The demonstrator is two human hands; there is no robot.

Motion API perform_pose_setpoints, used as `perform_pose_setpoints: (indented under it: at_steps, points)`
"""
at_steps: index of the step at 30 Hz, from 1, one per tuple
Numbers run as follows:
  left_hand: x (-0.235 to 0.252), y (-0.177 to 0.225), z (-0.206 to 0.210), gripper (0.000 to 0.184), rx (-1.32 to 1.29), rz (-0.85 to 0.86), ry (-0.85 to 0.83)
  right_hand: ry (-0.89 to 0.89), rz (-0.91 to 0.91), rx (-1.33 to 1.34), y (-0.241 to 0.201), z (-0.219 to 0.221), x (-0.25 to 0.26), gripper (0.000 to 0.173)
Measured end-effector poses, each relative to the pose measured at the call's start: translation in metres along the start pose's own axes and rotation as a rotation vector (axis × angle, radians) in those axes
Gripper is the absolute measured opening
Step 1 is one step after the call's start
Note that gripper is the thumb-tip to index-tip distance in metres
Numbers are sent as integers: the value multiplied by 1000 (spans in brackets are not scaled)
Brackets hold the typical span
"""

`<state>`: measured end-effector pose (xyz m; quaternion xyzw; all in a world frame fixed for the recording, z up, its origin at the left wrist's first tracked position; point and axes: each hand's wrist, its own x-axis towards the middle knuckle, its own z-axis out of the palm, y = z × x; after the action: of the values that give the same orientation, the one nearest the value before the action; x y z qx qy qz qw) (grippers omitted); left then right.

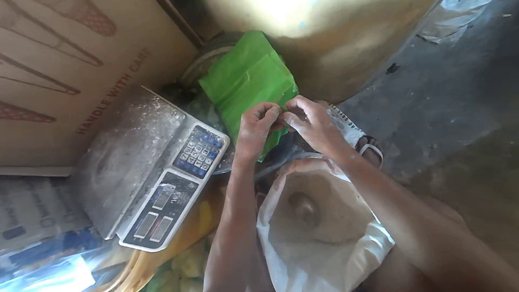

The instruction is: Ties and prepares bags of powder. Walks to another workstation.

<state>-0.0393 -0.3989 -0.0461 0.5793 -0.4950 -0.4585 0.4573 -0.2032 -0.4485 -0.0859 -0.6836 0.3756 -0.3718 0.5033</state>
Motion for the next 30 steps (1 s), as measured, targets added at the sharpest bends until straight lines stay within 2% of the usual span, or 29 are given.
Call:
perform_pose_setpoints:
  at_steps: [3, 9, 12, 18, 23, 30]
  points:
    - [2, 0, 0, 18, 4, 6, -8, 18, -40, -36, 1, 1, 0, 18]
    - [9, -3, 3, 18, -1, 19, 31, 72, -273, -241, 1, 8, -4, 22]
    - [7, -3, 1, 10, 6, 13, 17, 63, -270, -238, 1, 7, -5, 21]
    - [5, -3, -3, 12, -41, -4, -3, 46, -242, -183, -1, 4, -3, 18]
    - [-4, 1, -6, 14, 29, 9, -26, 40, -195, -165, -8, 2, -3, 18]
    - [-6, 1, -8, 8, -66, 3, -58, 50, -156, -166, -11, 0, -5, 14]
